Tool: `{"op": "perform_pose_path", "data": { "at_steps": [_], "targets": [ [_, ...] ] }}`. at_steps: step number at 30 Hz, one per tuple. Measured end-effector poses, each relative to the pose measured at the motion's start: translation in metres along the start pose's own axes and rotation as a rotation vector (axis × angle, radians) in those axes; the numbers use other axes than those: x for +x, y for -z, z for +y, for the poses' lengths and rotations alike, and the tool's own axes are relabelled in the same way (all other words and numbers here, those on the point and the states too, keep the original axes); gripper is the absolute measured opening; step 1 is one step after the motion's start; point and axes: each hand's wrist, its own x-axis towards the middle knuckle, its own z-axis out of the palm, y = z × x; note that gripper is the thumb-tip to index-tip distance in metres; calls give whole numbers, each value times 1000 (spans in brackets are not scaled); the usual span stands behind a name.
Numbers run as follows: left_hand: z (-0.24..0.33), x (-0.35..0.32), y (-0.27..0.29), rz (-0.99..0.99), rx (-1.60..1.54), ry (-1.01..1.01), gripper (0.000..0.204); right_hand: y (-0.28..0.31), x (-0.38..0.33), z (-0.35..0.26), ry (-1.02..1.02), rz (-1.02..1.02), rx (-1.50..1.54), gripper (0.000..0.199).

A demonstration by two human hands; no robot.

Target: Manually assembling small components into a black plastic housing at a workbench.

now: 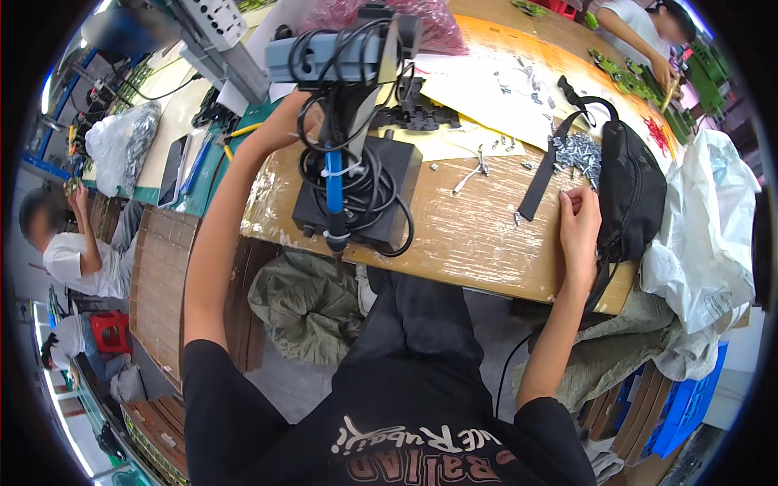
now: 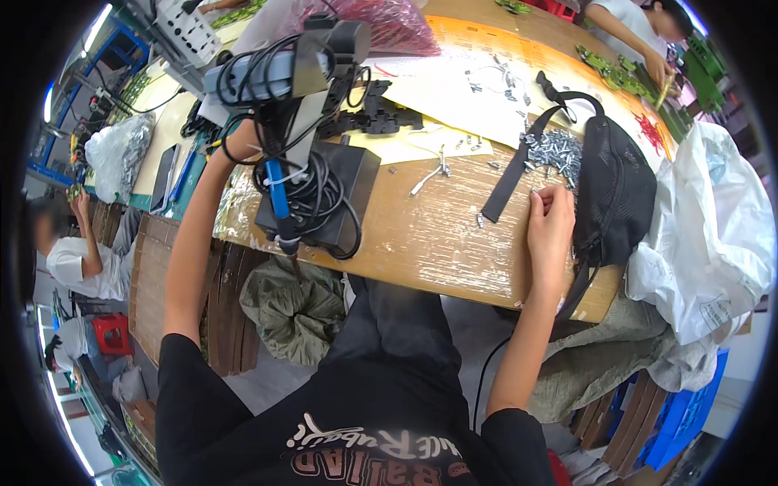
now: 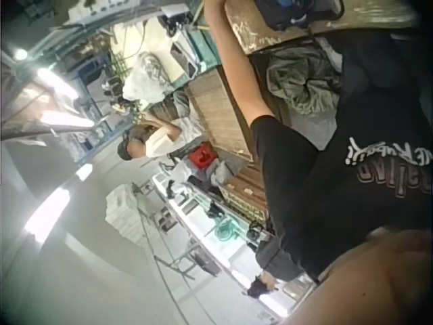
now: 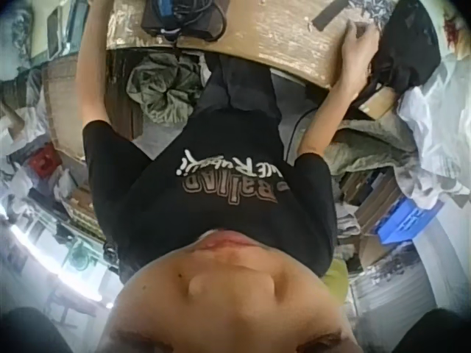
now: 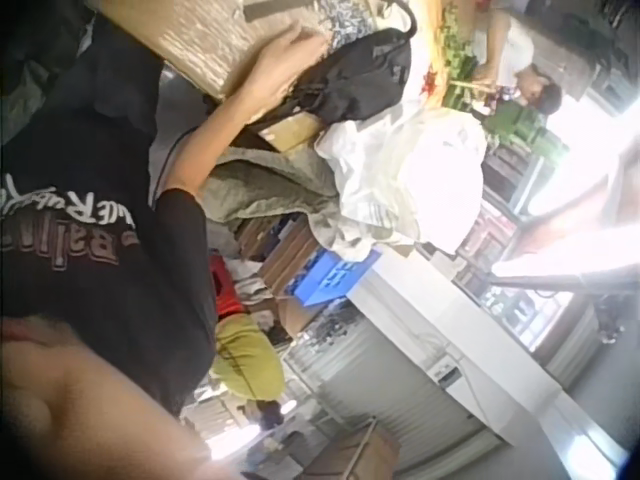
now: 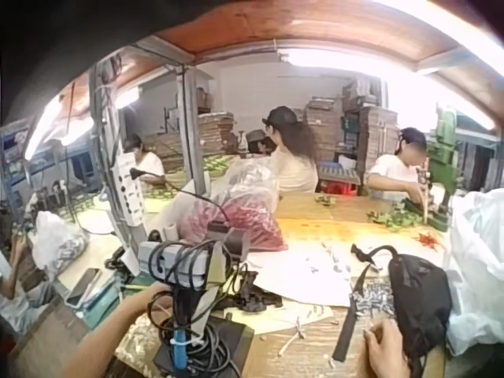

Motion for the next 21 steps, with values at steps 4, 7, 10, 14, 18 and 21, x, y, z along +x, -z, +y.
{"op": "perform_pose_path", "data": {
  "at_steps": [4,7,10,14,18,21],
  "targets": [
    [-27,33,-28,279,39,-310,18,1,3,9,-116,28,85,11],
    [-15,41,-26,234,145,-193,18,5,2,11,-107,57,113,11],
    [-12,39,-11,188,246,-80,18,11,0,8,-116,80,150,11],
    [-7,25,-2,123,377,82,19,2,1,15,-151,65,312,10],
    [5,-5,14,64,531,239,19,6,-2,3,-189,105,368,15],
    [13,-39,19,258,331,206,18,2,-3,14,-144,50,341,21]
  ]
}}
